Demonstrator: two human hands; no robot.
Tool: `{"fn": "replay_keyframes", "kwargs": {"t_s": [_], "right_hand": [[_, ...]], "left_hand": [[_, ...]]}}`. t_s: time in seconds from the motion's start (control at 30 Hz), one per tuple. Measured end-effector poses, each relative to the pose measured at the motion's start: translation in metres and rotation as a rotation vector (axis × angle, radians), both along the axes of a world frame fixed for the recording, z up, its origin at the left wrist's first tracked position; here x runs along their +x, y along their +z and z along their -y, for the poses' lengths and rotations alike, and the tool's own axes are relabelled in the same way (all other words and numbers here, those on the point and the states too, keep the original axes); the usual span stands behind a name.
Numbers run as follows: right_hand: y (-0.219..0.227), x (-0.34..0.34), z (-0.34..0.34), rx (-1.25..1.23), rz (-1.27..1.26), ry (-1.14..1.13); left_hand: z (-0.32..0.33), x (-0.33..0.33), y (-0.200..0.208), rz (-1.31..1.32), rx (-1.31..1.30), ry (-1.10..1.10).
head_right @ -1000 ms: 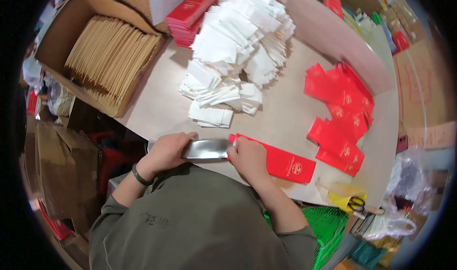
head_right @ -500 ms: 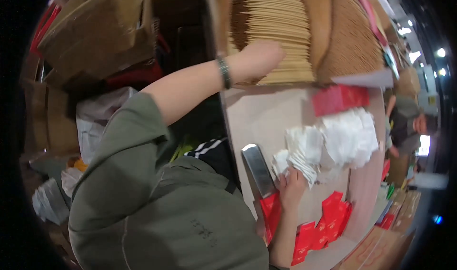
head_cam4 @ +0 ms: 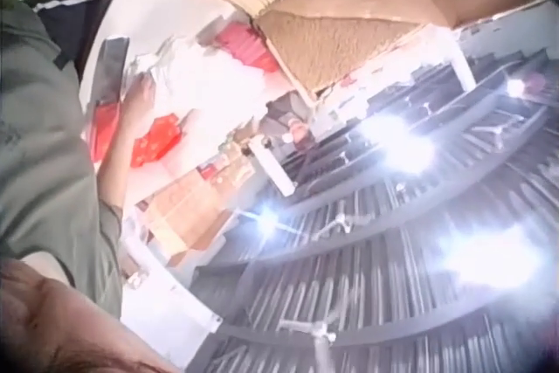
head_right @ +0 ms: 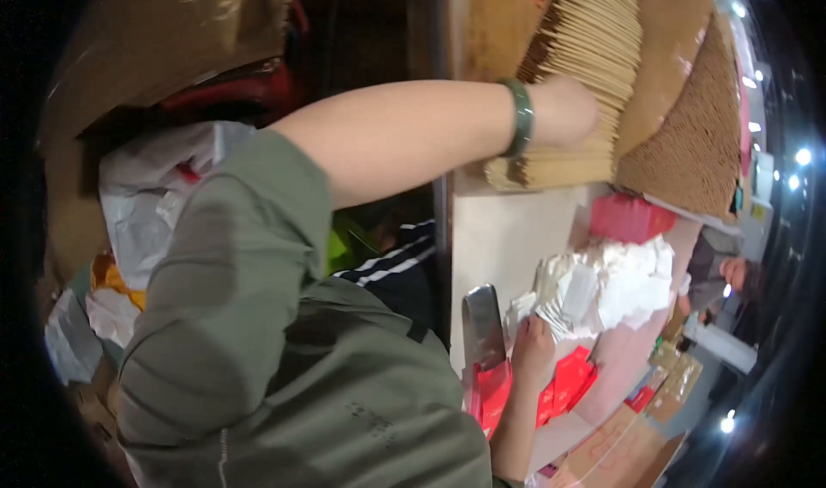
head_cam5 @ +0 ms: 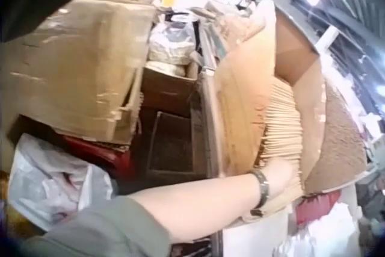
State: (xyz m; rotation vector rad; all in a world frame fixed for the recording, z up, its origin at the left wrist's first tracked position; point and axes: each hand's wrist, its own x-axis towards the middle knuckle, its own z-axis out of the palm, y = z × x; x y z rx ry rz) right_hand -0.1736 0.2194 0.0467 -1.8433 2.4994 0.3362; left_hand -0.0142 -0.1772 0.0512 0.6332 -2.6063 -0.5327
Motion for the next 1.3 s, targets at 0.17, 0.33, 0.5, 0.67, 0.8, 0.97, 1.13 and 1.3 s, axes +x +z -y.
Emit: {"fn": "replay_keyframes", "kwargs": {"t_s": [0.17,0.33,0.5,0.67,0.8,0.97,1.13,1.3], "right_hand": [[0.015,0.016,0.014,-0.002,0.046,-0.078],[0.0,-0.005,-0.006,-0.187,0.124,-0.018],[-0.003,-0.009,-0.008,-0.23,0.132,-0.082],[0.028,0.03,-0.025,-0.269,0.411,-0.152],[0.008,0.056,-0.051,-0.268,0.377,-0.023],[0.028,0.053,-0.086,-0.524,0.49,-0.118],[0.004,0.051,-0.105,-0.484,0.496,-0.058],[0.0,0.049,-0.098,-0.552,0.529,-0.054]], "left_hand": [[-0.015,0.03,0.012,-0.16,-0.006,0.074],[-0.069,0.044,0.009,-0.631,0.195,0.114],[-0.144,0.049,-0.021,-0.506,0.992,-0.066],[-0.187,0.078,-0.055,-0.366,0.831,0.056],[-0.208,0.063,-0.049,-0.265,1.016,-0.017],[-0.197,0.074,-0.039,-0.045,1.031,-0.133],[-0.214,0.039,-0.04,0.137,0.893,-0.275],[-0.295,-0.011,-0.029,-0.107,0.528,-0.617]]}}
